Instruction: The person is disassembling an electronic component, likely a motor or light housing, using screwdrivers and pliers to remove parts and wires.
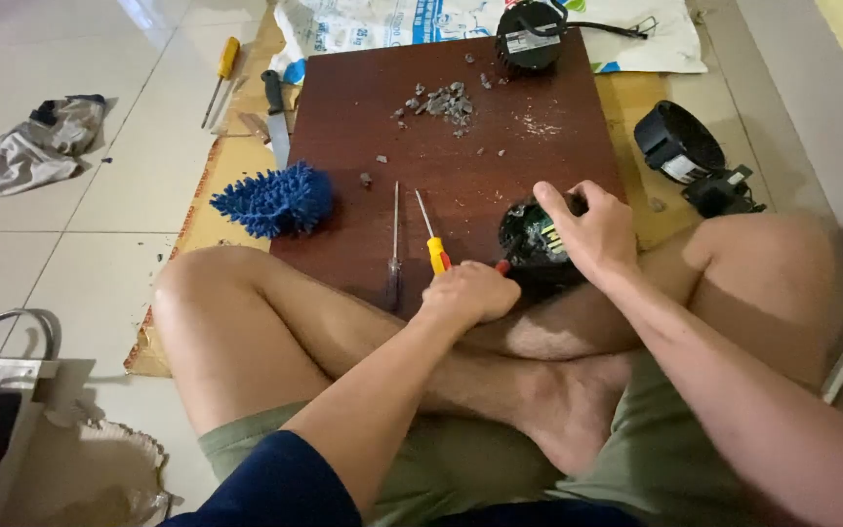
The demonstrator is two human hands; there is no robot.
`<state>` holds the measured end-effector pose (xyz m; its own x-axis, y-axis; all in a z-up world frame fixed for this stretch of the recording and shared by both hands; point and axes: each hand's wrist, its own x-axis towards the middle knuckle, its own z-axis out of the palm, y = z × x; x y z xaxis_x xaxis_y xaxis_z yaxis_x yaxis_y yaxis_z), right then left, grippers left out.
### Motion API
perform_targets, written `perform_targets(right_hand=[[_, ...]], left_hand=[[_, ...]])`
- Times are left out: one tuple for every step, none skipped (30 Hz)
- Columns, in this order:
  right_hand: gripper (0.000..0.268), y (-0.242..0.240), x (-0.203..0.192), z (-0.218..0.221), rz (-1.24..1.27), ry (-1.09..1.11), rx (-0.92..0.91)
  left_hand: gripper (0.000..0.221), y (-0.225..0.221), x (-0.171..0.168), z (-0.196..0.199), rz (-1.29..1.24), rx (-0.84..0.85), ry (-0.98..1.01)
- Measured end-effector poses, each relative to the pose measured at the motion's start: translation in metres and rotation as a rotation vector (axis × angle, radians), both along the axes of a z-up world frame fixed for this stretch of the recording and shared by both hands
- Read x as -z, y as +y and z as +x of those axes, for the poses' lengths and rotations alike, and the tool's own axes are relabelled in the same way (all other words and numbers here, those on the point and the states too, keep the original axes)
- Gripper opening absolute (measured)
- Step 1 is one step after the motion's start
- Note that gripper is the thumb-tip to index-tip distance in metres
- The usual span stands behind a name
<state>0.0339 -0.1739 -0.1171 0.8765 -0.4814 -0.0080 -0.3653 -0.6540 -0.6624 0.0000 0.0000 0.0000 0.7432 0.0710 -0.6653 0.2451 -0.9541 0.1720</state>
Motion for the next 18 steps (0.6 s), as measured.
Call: perform_targets(right_hand=[[0.065,0.003,0.001,0.000,-0.002,0.000,0.000],[0.062,0.007,0.002,0.000,-0.057,-0.090,-0.018],[0.059,0.011,0.003,-0.001,-0.111,-0.175,-0.035],[0.059,0.009,0.015,-0.001,-0.112,-0.172,-0.033],[0.058,0.009,0.026,0.001,-0.251,-0.385,-0.134],[0.060,0.009,0.038,0.003,-0.389,-0.599,-0.234],[0.060,0.007,0.041,0.005,-0.388,-0.598,-0.238],[0.059,0.006,0.044,0.006,-0.428,-0.612,-0.223],[0.058,0.002,0.047,0.008,-0.472,-0.625,-0.203],[0.058,0.001,0.043,0.008,-0.474,-0.625,-0.201],[0.059,0.002,0.039,0.008,-0.431,-0.598,-0.183],[0.061,0.003,0.036,0.008,-0.389,-0.571,-0.165],[0.061,0.005,0.035,0.009,-0.391,-0.573,-0.167],[0.059,0.007,0.034,0.011,-0.419,-0.599,-0.168],[0.058,0.007,0.034,0.011,-0.447,-0.624,-0.166],[0.058,0.006,0.034,0.012,-0.450,-0.623,-0.166],[0.061,0.007,0.034,0.013,-0.452,-0.598,-0.177],[0.064,0.009,0.034,0.015,-0.455,-0.573,-0.189]], left_hand=[[0.054,0.008,0.000,-0.005,-0.002,0.000,0.000],[0.062,0.015,-0.001,-0.009,-0.139,0.086,0.040],[0.071,0.023,-0.002,-0.014,-0.276,0.172,0.085],[0.071,0.013,0.047,0.012,-0.277,0.173,0.089],[0.049,0.007,0.097,0.031,-0.515,-0.105,0.298],[0.046,0.002,0.147,0.043,-0.746,-0.389,0.507],[0.046,0.009,0.133,0.036,-0.747,-0.394,0.507],[0.035,0.015,0.119,0.029,-0.895,-0.573,0.609],[0.029,0.019,0.104,0.023,-1.040,-0.748,0.712],[0.029,0.018,0.113,0.028,-1.041,-0.746,0.713],[0.030,0.018,0.123,0.031,-1.095,-0.761,0.824],[0.032,0.018,0.132,0.034,-1.149,-0.774,0.936],[0.032,0.020,0.128,0.031,-1.152,-0.773,0.935],[0.033,0.022,0.124,0.027,-1.214,-0.786,0.935],[0.034,0.023,0.121,0.023,-1.275,-0.797,0.937],[0.034,0.023,0.122,0.021,-1.276,-0.795,0.939],[0.032,0.024,0.124,0.018,-1.347,-0.808,0.955],[0.031,0.026,0.125,0.016,-1.419,-0.820,0.971]])
